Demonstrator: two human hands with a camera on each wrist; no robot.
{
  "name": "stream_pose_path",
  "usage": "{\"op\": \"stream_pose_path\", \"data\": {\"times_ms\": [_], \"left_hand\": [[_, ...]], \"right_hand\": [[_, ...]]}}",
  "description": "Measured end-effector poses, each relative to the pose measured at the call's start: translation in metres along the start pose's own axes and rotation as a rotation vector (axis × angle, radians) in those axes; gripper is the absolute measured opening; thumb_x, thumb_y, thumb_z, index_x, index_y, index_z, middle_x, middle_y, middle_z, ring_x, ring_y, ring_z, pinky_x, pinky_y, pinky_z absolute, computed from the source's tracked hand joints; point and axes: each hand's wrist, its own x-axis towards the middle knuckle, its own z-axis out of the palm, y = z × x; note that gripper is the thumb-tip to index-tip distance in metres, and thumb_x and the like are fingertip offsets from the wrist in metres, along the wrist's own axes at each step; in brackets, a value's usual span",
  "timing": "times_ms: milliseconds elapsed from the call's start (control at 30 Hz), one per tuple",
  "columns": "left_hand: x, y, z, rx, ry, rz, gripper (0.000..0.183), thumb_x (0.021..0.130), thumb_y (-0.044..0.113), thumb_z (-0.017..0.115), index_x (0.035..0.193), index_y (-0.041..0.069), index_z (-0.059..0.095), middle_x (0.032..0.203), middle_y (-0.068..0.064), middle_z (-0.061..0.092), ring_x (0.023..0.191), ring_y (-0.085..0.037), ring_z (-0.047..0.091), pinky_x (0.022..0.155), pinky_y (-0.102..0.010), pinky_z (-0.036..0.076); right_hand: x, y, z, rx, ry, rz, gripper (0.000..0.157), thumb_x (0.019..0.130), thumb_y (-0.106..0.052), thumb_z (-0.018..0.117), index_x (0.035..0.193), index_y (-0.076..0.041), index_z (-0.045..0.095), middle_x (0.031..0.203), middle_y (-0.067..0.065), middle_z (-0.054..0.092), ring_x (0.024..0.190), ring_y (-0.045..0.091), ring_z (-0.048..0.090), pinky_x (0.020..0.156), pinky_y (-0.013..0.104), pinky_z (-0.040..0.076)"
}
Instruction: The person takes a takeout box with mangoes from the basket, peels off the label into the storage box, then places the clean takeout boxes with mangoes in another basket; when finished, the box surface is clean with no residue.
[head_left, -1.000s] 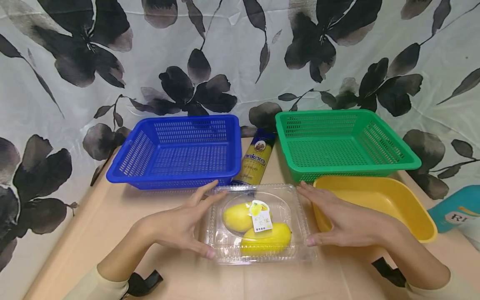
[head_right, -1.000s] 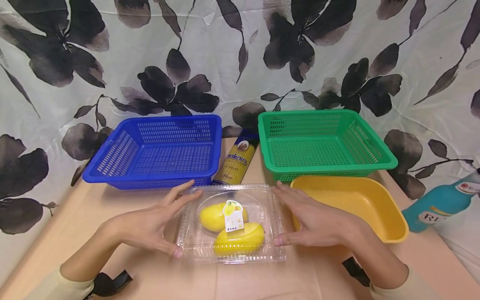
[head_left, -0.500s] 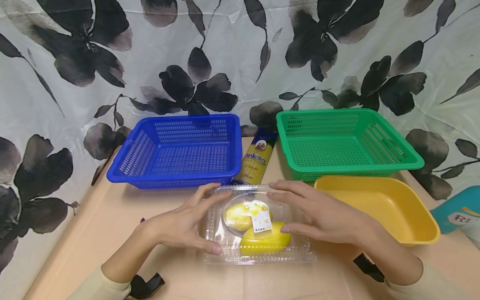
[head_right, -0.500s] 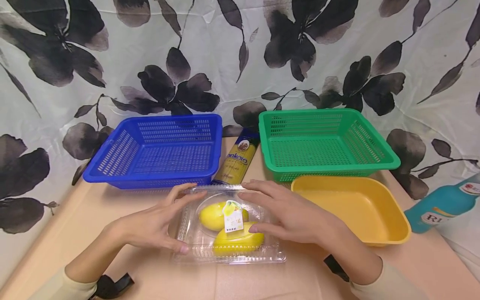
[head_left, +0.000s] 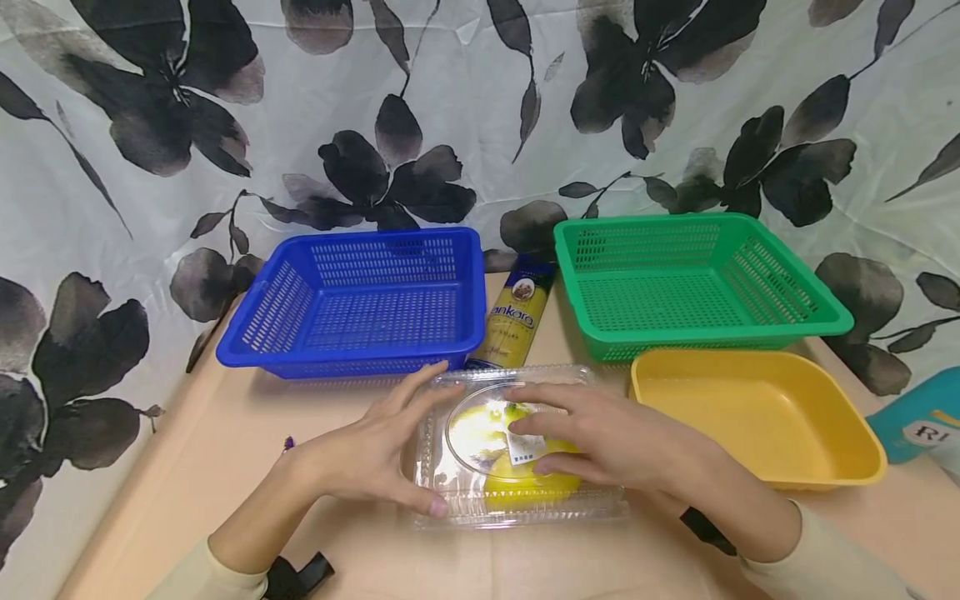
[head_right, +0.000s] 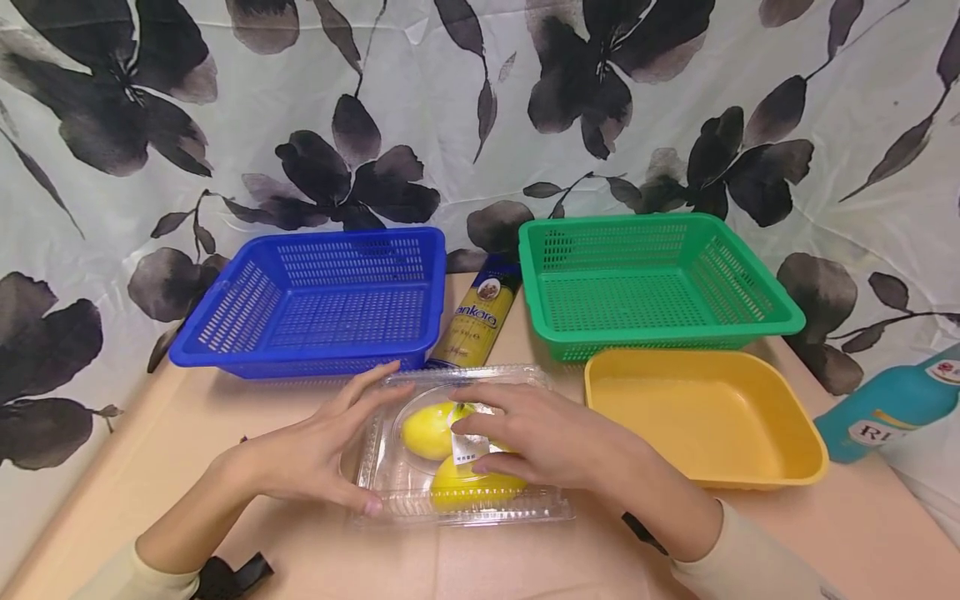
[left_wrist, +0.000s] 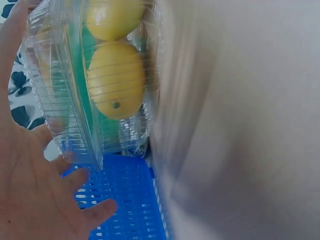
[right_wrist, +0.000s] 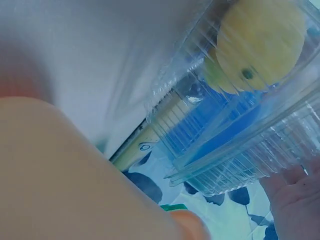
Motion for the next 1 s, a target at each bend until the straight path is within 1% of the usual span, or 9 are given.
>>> {"op": "stream_pose_path", "data": {"times_ms": [100, 233, 300, 367, 500, 600, 667, 833, 1000], "left_hand": [[0.001, 0.0, 0.0, -0.005, 0.002, 0.006, 0.122, 0.066, 0.073, 0.084, 0.163, 0.038, 0.019, 0.171, 0.004, 0.001, 0.154, -0.037, 0.018, 0.113, -0.074, 0.028], [0.002, 0.0, 0.0, -0.023, -0.007, -0.001, 0.127, 0.065, 0.073, 0.085, 0.164, 0.039, 0.013, 0.169, 0.001, 0.005, 0.151, -0.039, 0.023, 0.111, -0.074, 0.03], [0.003, 0.0, -0.001, -0.033, -0.012, 0.0, 0.13, 0.064, 0.072, 0.086, 0.165, 0.039, 0.01, 0.168, -0.002, 0.006, 0.151, -0.039, 0.023, 0.111, -0.073, 0.03], [0.004, -0.001, -0.002, -0.045, -0.021, 0.005, 0.13, 0.065, 0.071, 0.086, 0.165, 0.037, 0.011, 0.167, -0.004, 0.006, 0.151, -0.039, 0.021, 0.112, -0.072, 0.03], [0.007, -0.002, -0.004, -0.064, -0.044, 0.013, 0.127, 0.066, 0.067, 0.088, 0.165, 0.037, 0.014, 0.167, -0.008, 0.005, 0.152, -0.039, 0.018, 0.112, -0.073, 0.03], [0.009, -0.003, -0.005, -0.07, -0.061, 0.008, 0.123, 0.067, 0.065, 0.088, 0.164, 0.04, 0.017, 0.167, -0.008, 0.005, 0.152, -0.04, 0.017, 0.111, -0.075, 0.03], [0.01, -0.004, -0.004, -0.07, -0.067, 0.004, 0.12, 0.067, 0.065, 0.088, 0.163, 0.042, 0.019, 0.167, -0.008, 0.004, 0.152, -0.04, 0.017, 0.11, -0.075, 0.03], [0.011, -0.005, -0.003, -0.077, -0.074, -0.007, 0.118, 0.068, 0.066, 0.087, 0.162, 0.043, 0.021, 0.167, -0.007, 0.004, 0.152, -0.039, 0.013, 0.111, -0.076, 0.029], [0.011, -0.008, -0.003, -0.078, -0.064, 0.006, 0.118, 0.068, 0.063, 0.088, 0.163, 0.041, 0.021, 0.166, -0.008, 0.005, 0.151, -0.039, 0.012, 0.11, -0.077, 0.028]], "right_hand": [[0.001, 0.001, 0.004, -0.017, 0.017, -0.025, 0.033, 0.097, -0.037, 0.072, 0.128, -0.026, 0.069, 0.148, -0.001, 0.057, 0.136, 0.021, 0.054, 0.108, 0.044, 0.05], [0.002, 0.001, 0.009, -0.05, 0.034, -0.077, 0.023, 0.095, -0.027, 0.076, 0.118, -0.026, 0.073, 0.141, -0.002, 0.061, 0.13, 0.02, 0.058, 0.106, 0.042, 0.052], [0.002, 0.0, 0.01, -0.07, 0.037, -0.096, 0.02, 0.094, -0.022, 0.077, 0.113, -0.025, 0.074, 0.139, -0.002, 0.062, 0.129, 0.021, 0.059, 0.107, 0.043, 0.051], [0.001, -0.001, 0.011, -0.085, 0.032, -0.097, 0.018, 0.093, -0.019, 0.077, 0.111, -0.023, 0.073, 0.139, -0.002, 0.062, 0.129, 0.021, 0.06, 0.108, 0.045, 0.05], [0.001, -0.003, 0.011, -0.081, 0.007, -0.039, 0.018, 0.094, -0.018, 0.077, 0.11, -0.022, 0.071, 0.14, -0.003, 0.062, 0.132, 0.022, 0.058, 0.11, 0.046, 0.048], [0.002, -0.005, 0.011, -0.08, -0.023, -0.011, 0.018, 0.095, -0.017, 0.076, 0.111, -0.023, 0.07, 0.142, -0.004, 0.061, 0.135, 0.022, 0.056, 0.111, 0.046, 0.047], [0.002, -0.005, 0.01, -0.095, -0.044, -0.015, 0.019, 0.094, -0.016, 0.076, 0.111, -0.023, 0.07, 0.142, -0.004, 0.06, 0.136, 0.024, 0.055, 0.112, 0.048, 0.045], [0.003, -0.006, 0.01, -0.12, -0.065, -0.021, 0.019, 0.095, -0.018, 0.075, 0.112, -0.025, 0.07, 0.144, -0.004, 0.059, 0.138, 0.026, 0.054, 0.113, 0.049, 0.044], [0.005, -0.007, 0.009, -0.184, -0.089, -0.039, 0.024, 0.095, -0.012, 0.075, 0.115, -0.023, 0.069, 0.145, -0.003, 0.059, 0.14, 0.027, 0.052, 0.113, 0.051, 0.042]]}}
